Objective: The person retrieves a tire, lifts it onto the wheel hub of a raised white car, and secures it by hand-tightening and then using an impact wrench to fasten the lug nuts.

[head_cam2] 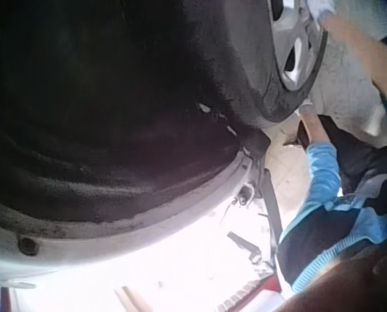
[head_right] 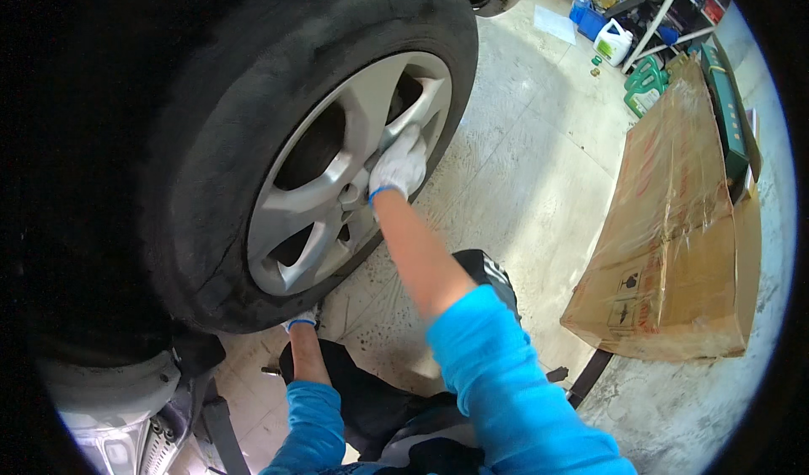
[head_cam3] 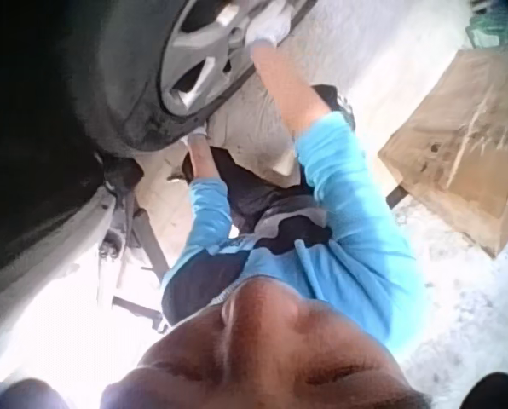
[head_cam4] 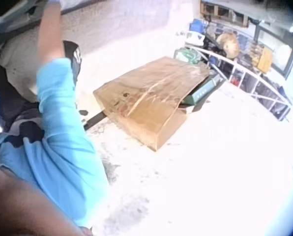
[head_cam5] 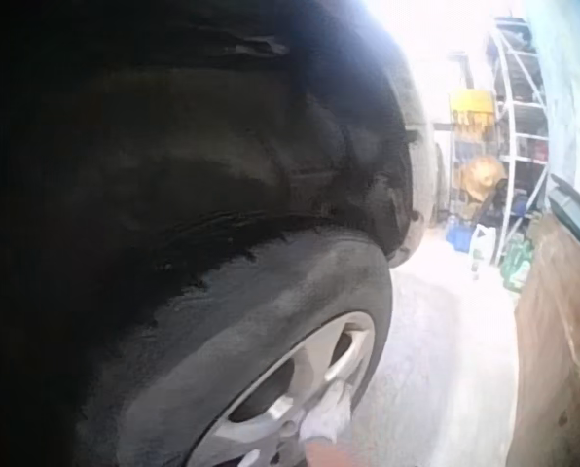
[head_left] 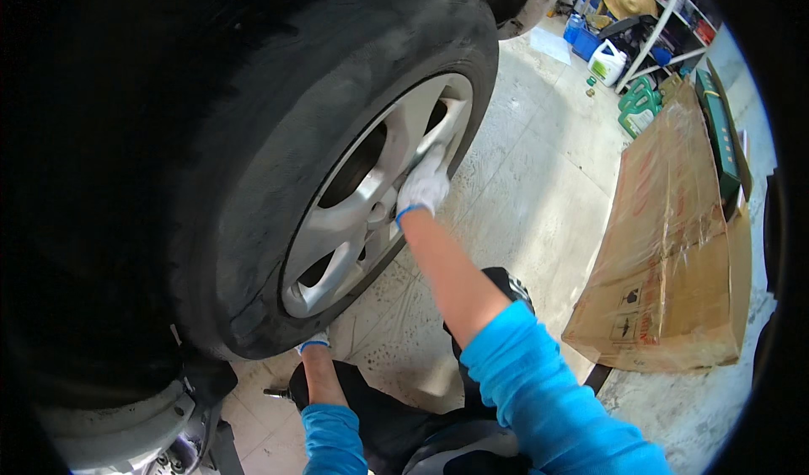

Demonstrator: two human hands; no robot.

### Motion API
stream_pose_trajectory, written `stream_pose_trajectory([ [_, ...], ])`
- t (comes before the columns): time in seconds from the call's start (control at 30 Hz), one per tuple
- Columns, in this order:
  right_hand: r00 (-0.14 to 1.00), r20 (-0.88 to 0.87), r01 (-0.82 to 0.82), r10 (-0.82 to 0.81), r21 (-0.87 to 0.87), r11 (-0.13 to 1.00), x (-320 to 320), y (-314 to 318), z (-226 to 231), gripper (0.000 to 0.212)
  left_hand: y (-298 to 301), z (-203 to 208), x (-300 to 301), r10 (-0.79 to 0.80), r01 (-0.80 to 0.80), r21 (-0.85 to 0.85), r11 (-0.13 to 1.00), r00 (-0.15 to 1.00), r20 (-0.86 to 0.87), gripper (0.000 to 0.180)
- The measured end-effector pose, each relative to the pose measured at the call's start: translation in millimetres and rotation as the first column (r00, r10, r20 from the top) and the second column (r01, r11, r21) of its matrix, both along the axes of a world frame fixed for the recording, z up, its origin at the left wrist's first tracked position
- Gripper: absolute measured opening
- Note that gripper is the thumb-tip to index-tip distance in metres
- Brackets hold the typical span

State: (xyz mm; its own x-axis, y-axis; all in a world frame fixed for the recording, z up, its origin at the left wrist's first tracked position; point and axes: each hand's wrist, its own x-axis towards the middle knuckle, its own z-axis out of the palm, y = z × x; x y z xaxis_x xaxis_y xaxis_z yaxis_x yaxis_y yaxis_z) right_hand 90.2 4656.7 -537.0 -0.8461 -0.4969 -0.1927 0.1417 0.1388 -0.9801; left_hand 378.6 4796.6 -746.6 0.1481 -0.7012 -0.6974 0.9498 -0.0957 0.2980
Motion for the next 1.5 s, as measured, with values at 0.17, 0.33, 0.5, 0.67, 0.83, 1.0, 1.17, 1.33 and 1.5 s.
stream_pose_trajectory([
  [0.17, 0.819, 0.572, 0.304, 0.036, -0.487, 0.819, 56.4, 14.8, -20.8, 0.048, 6.6, 3.4, 19.2, 0.058, -0.058, -0.056, 0.997, 0.998, -0.001, 0.053],
  [0.33, 0.874, 0.484, 0.163, 0.048, -0.385, 0.908, 52.9, 7.5, -46.9, 0.053, 73.9, 20.3, 50.8, 0.061, -0.052, -0.071, 0.996, 0.988, 0.139, 0.052],
  [0.5, 0.990, 0.132, 0.082, -0.045, -0.287, 0.955, 3.4, -7.0, -76.0, 0.058, 187.7, 118.3, 40.2, -0.057, 0.100, -0.045, 0.994, 0.822, 0.566, 0.049],
  [0.67, 0.969, 0.245, 0.030, 0.013, -0.172, 0.985, 43.0, 24.2, -17.1, 0.057, 294.9, 208.7, 114.5, 0.199, -0.081, -0.241, 0.967, -0.350, 0.916, 0.017],
  [0.83, 0.932, 0.363, 0.045, 0.020, -0.170, 0.984, 47.2, 34.0, 5.2, 0.056, 269.6, 332.2, 154.4, -0.188, -0.267, -0.198, 0.943, -0.919, 0.346, 0.036],
  [1.0, 0.926, 0.377, 0.066, 0.007, -0.180, 0.981, 61.1, 35.9, 1.4, 0.053, 254.8, 319.6, 191.8, -0.351, -0.446, -0.014, 0.895, -0.721, 0.597, 0.036],
  [1.17, 0.992, 0.101, 0.094, -0.074, -0.213, 0.973, 25.0, -0.6, -59.6, 0.038, 250.8, 295.4, 225.3, -0.182, -0.311, -0.083, 0.947, -0.729, 0.660, 0.029],
  [1.33, 0.991, 0.111, 0.094, -0.078, -0.147, 0.985, 48.4, 5.3, -50.1, 0.047, 275.6, 300.7, 226.5, -0.066, -0.150, -0.103, 0.983, -0.824, 0.563, 0.041],
  [1.5, 0.923, 0.376, 0.164, -0.081, -0.193, 0.968, 50.7, 21.9, -14.5, 0.053, 268.0, 306.4, 210.7, -0.103, -0.136, -0.048, 0.990, -0.900, 0.422, 0.033],
])
